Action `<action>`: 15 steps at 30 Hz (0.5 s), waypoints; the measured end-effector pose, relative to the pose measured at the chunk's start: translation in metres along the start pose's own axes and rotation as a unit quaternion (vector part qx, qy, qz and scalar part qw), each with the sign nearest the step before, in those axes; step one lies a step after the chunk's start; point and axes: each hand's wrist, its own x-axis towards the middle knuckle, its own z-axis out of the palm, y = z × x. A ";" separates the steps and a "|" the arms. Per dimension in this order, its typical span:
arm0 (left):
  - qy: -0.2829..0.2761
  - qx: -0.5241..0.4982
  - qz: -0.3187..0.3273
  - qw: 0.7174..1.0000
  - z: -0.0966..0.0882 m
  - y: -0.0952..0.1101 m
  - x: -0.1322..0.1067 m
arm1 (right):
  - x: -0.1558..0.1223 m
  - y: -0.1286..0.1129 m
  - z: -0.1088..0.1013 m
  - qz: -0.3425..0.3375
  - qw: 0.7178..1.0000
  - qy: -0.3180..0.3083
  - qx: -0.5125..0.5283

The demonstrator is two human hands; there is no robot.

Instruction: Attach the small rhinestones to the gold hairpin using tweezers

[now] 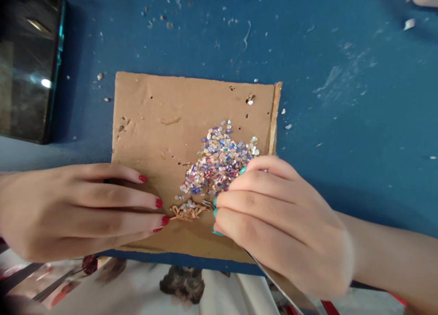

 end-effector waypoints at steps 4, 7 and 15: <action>0.003 0.000 0.000 1.000 0.000 0.000 0.000 | -0.001 -0.001 0.000 0.004 1.000 -0.003 0.004; 0.003 -0.005 -0.001 1.000 0.001 0.000 0.001 | -0.002 -0.002 0.001 0.005 1.000 -0.013 0.009; -0.006 0.013 0.011 1.000 0.001 0.000 -0.001 | -0.005 -0.002 0.002 0.029 1.000 -0.007 0.008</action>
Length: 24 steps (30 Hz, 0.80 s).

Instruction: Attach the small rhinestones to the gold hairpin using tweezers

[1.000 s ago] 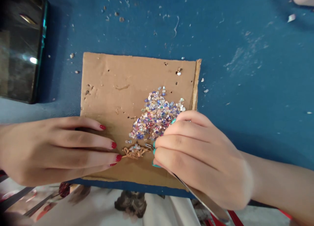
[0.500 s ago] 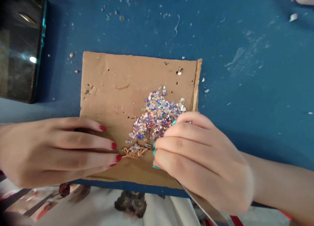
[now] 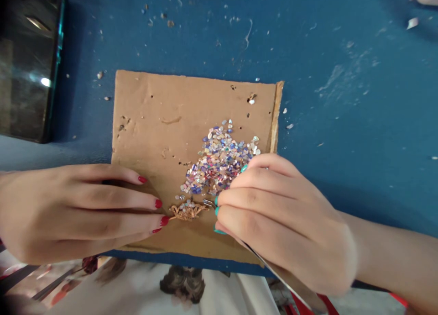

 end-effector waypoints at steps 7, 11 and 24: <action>-0.011 0.029 0.013 0.999 0.000 -0.001 -0.001 | 0.003 -0.002 -0.003 -0.003 1.000 0.004 -0.007; -0.014 0.031 0.014 0.999 0.000 -0.001 -0.001 | 0.002 0.000 -0.001 -0.025 1.000 0.013 -0.002; -0.012 0.032 0.013 0.999 -0.001 0.000 -0.001 | 0.000 -0.001 -0.004 -0.013 1.000 -0.003 0.000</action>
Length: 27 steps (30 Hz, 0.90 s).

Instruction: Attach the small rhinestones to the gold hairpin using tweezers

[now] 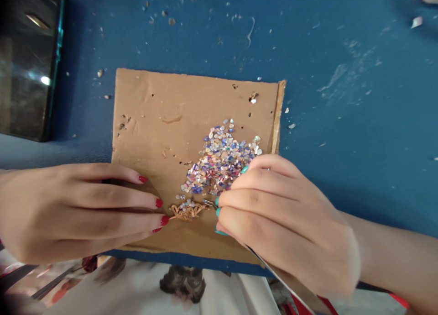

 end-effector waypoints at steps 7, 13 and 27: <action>0.000 -0.005 -0.007 1.000 0.001 0.000 0.000 | -0.004 0.000 0.006 0.021 1.000 0.019 0.015; 0.007 -0.017 -0.015 1.000 0.001 0.001 0.001 | -0.001 0.002 0.004 0.007 1.000 0.014 0.014; 0.020 -0.032 -0.029 0.999 0.000 0.001 0.002 | -0.003 -0.001 0.004 0.015 1.000 0.021 0.018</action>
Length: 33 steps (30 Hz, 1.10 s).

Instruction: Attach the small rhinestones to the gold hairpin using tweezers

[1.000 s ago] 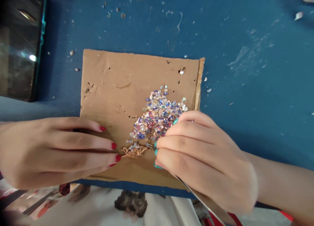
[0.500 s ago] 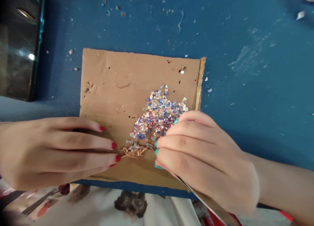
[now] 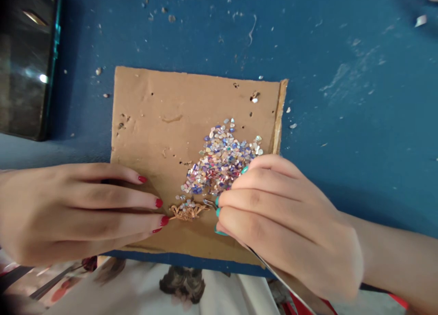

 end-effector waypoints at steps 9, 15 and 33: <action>0.001 0.002 -0.002 1.000 0.000 -0.001 0.001 | -0.002 -0.017 0.009 0.103 0.994 0.043 0.012; 0.002 -0.009 -0.005 1.000 0.001 0.000 0.001 | 0.007 -0.013 0.004 0.042 0.998 0.013 0.039; 0.006 -0.003 -0.004 1.000 0.000 -0.001 0.003 | 0.002 -0.013 0.011 0.071 0.996 0.038 0.029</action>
